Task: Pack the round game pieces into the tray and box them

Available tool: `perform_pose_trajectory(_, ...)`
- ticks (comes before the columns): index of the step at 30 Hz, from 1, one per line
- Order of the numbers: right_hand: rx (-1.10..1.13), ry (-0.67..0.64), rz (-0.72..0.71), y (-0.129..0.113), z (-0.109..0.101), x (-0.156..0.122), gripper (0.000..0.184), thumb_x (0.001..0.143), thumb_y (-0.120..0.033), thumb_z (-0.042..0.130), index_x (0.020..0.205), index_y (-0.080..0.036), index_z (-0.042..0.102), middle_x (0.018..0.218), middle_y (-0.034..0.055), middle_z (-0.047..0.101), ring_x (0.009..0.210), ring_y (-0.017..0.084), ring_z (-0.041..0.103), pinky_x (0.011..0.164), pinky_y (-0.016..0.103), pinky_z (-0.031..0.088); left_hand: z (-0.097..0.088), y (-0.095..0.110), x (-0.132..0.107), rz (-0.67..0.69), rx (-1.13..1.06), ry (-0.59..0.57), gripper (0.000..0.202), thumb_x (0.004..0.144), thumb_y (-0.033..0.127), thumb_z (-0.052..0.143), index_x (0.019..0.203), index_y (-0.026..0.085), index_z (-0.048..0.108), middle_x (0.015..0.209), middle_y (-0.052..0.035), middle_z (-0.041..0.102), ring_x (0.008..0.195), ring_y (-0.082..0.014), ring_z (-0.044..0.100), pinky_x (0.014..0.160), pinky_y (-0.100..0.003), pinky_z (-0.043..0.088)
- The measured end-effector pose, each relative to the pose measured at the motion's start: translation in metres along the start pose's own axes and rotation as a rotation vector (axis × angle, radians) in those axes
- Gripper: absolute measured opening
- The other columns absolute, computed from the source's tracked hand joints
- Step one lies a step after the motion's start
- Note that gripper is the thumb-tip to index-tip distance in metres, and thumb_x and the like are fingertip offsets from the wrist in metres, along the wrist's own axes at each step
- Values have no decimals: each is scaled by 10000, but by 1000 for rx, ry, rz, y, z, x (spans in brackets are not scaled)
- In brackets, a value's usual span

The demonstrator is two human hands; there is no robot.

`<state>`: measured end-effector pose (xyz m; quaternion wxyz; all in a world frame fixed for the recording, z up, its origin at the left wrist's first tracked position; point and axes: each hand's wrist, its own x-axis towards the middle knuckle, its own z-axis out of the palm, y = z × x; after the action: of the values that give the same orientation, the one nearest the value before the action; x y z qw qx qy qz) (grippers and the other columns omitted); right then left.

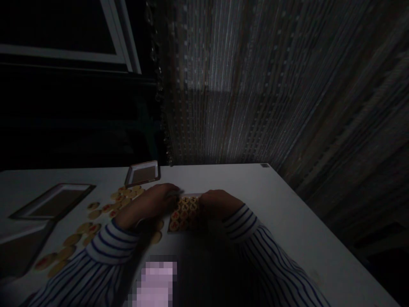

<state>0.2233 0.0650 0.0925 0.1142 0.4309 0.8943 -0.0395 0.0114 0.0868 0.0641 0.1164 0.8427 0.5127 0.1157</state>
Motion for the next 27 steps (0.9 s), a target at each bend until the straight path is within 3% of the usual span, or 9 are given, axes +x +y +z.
perform_pose_trajectory(16, -22, 54, 5, 3, -1, -1, 239, 734, -320, 500, 858, -169, 638, 831, 96, 661, 748, 207, 610, 566, 255, 396, 3, -3, 1, 13, -8, 30, 331, 770, 254, 447, 1071, 184, 565, 1099, -90, 602, 1005, -215, 544, 854, -315, 401)
perform_pose_trajectory(27, -75, 191, 56, 10, 0, -1, 274, 836, -280, 349, 850, -170, 599, 838, 78, 648, 754, 168, 582, 600, 252, 349, -3, 0, 0, -6, -3, 64, 343, 767, 257, 442, 1078, 170, 556, 1092, -86, 604, 1012, -212, 541, 869, -306, 402)
